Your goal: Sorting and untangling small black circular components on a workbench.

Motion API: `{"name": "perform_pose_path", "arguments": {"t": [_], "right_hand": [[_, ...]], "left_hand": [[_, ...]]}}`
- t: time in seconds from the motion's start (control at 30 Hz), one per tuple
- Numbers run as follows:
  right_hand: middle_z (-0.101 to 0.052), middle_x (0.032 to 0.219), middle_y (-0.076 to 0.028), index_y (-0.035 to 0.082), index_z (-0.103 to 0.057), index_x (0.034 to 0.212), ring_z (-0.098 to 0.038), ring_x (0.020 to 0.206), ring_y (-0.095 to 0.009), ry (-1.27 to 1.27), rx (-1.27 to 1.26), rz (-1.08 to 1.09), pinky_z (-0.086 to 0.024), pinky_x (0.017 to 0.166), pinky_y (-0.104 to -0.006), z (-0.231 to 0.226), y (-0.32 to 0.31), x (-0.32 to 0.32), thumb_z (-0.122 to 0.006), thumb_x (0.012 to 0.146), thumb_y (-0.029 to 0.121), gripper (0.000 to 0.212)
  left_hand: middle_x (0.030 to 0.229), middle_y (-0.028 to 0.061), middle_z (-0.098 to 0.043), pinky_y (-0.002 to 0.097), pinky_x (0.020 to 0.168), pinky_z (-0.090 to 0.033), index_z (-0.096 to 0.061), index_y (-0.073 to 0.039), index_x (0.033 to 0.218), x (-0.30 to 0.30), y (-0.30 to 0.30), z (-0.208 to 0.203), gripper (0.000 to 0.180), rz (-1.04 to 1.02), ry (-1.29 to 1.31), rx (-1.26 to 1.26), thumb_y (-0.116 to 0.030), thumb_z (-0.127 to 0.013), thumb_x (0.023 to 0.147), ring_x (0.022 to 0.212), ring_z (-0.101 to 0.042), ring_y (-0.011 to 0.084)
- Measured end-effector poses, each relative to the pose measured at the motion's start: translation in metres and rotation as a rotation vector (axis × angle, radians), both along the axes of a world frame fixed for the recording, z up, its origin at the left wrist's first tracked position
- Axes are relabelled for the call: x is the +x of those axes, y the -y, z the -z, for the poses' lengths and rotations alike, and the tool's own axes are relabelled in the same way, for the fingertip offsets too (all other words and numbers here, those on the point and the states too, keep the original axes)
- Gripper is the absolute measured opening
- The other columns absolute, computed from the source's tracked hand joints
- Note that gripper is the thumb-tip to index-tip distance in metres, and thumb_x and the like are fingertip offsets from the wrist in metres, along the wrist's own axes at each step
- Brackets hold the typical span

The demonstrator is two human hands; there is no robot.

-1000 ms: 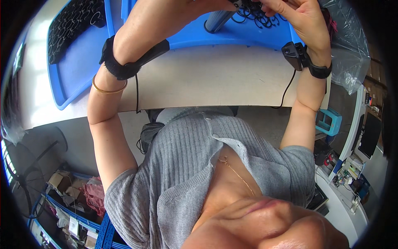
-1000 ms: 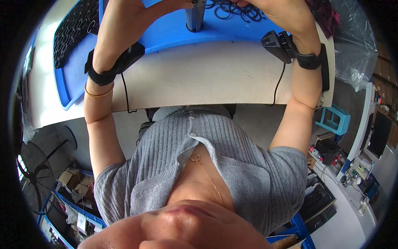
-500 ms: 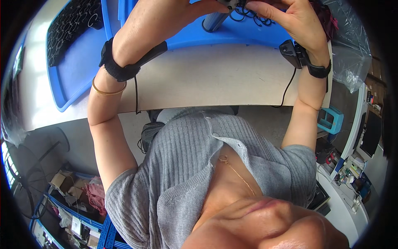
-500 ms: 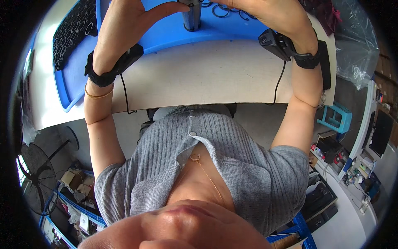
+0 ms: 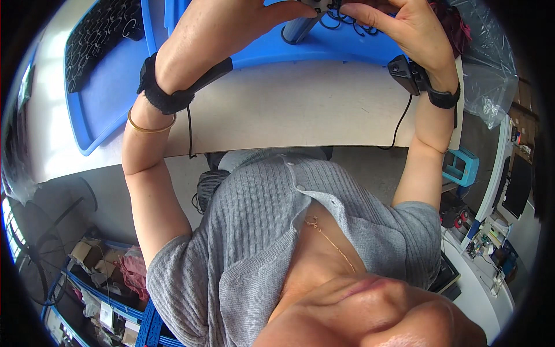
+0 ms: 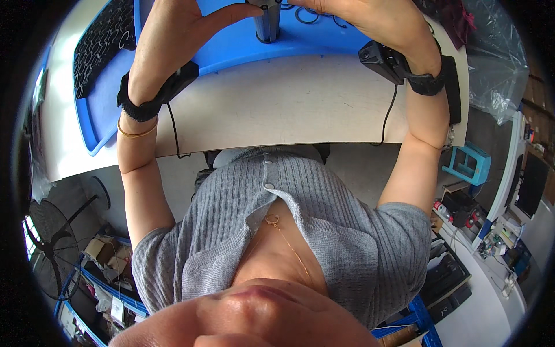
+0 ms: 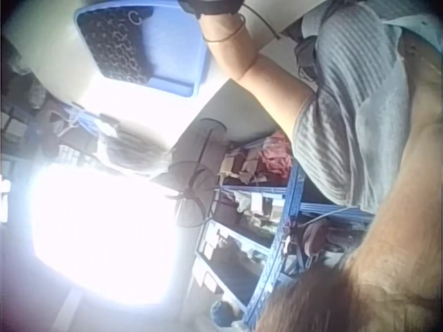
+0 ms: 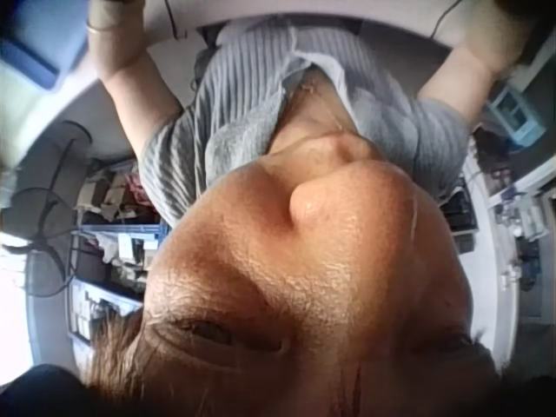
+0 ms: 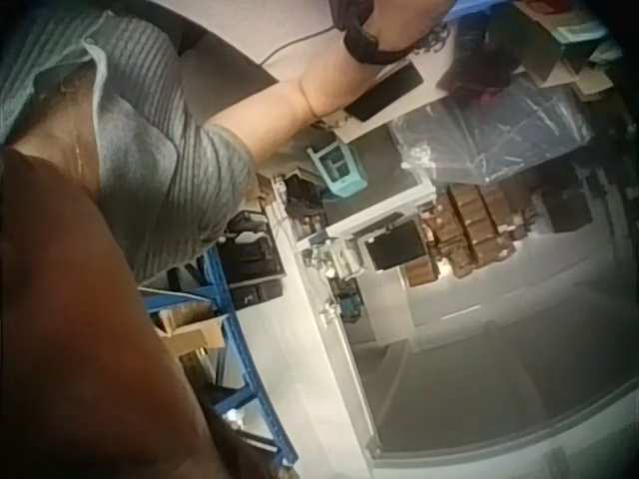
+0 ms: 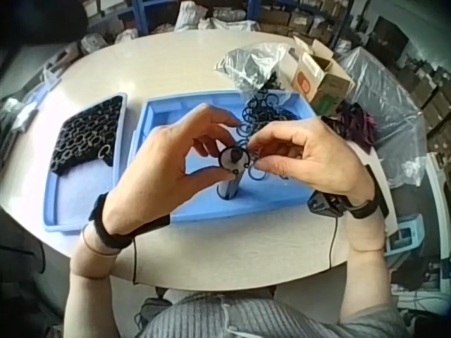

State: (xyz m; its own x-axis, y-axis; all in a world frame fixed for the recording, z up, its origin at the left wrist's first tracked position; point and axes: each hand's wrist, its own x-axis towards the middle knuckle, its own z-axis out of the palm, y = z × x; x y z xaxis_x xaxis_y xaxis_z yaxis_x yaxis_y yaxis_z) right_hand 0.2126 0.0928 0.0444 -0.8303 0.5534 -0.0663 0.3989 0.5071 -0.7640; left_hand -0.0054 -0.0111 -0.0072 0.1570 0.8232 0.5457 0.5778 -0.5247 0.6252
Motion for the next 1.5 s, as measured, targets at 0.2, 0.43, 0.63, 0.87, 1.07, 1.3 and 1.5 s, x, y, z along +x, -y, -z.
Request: {"name": "perform_pose_path", "arguments": {"t": [0.2,0.43,0.63,0.87,1.07,1.3,1.5], "right_hand": [[-0.073,0.094,-0.006,-0.003,-0.068,0.118,-0.067,0.084,-0.01,-0.018,-0.014,-0.017,-0.055,0.075,-0.0251,0.002,-0.001,0.001,-0.071,0.094,0.004,0.025],[-0.074,0.095,-0.007,-0.003,-0.068,0.118,-0.068,0.085,-0.011,0.038,0.026,-0.008,-0.055,0.076,-0.0255,0.002,0.002,-0.001,-0.071,0.094,0.004,0.025],[-0.075,0.094,-0.007,-0.003,-0.068,0.118,-0.069,0.085,-0.012,-0.095,0.037,-0.1,-0.055,0.076,-0.0258,0.018,-0.01,0.008,-0.071,0.093,0.004,0.026],[-0.075,0.094,-0.008,-0.003,-0.067,0.119,-0.07,0.084,-0.012,-0.092,0.083,-0.107,-0.056,0.076,-0.0261,0.015,-0.006,0.006,-0.071,0.093,0.004,0.028],[-0.075,0.095,-0.009,-0.004,-0.067,0.12,-0.07,0.085,-0.013,-0.092,0.07,-0.112,-0.056,0.077,-0.0264,0.019,-0.011,0.008,-0.071,0.093,0.004,0.029],[-0.076,0.096,-0.011,-0.004,-0.067,0.121,-0.071,0.086,-0.014,-0.004,0.132,-0.119,-0.056,0.078,-0.0275,0.003,-0.001,0.003,-0.073,0.093,0.006,0.03],[-0.075,0.097,-0.01,-0.004,-0.068,0.12,-0.07,0.085,-0.014,-0.101,0.165,-0.159,-0.056,0.077,-0.027,0.02,-0.011,0.005,-0.073,0.093,0.007,0.03]], "left_hand": [[0.102,0.0121,-0.075,0.0319,0.08,-0.058,-0.058,-0.003,0.128,0.0,0.0,0.0,0.054,0.018,0.013,0.002,0.001,-0.082,0.079,0.088,-0.072,0.0211],[0.099,0.0123,-0.075,0.0304,0.076,-0.058,-0.058,-0.002,0.127,0.0,0.001,0.001,0.053,0.014,0.035,-0.009,0.003,-0.081,0.078,0.083,-0.071,0.0199],[0.097,0.0116,-0.074,0.0303,0.076,-0.058,-0.059,-0.002,0.126,0.002,-0.001,0.002,0.052,0.014,0.038,-0.012,0.003,-0.08,0.079,0.081,-0.07,0.0191],[0.097,0.0121,-0.074,0.0309,0.076,-0.058,-0.057,-0.003,0.128,0.004,0.003,0.0,0.055,-0.013,-0.01,0.02,0.003,-0.08,0.078,0.081,-0.07,0.0198],[0.097,0.0125,-0.074,0.0317,0.074,-0.058,-0.056,-0.004,0.13,0.002,0.003,0.0,0.06,-0.009,-0.015,-0.008,0.003,-0.081,0.077,0.082,-0.07,0.0206],[0.099,0.0149,-0.074,0.0324,0.072,-0.058,-0.053,-0.002,0.133,0.005,0.005,-0.002,0.065,-0.03,0.015,-0.113,0.002,-0.083,0.075,0.082,-0.071,0.0211],[0.099,0.0141,-0.073,0.032,0.072,-0.057,-0.053,-0.002,0.134,0.003,0.002,0.002,0.065,-0.017,0.001,-0.055,0.003,-0.083,0.076,0.08,-0.071,0.0208]]}}
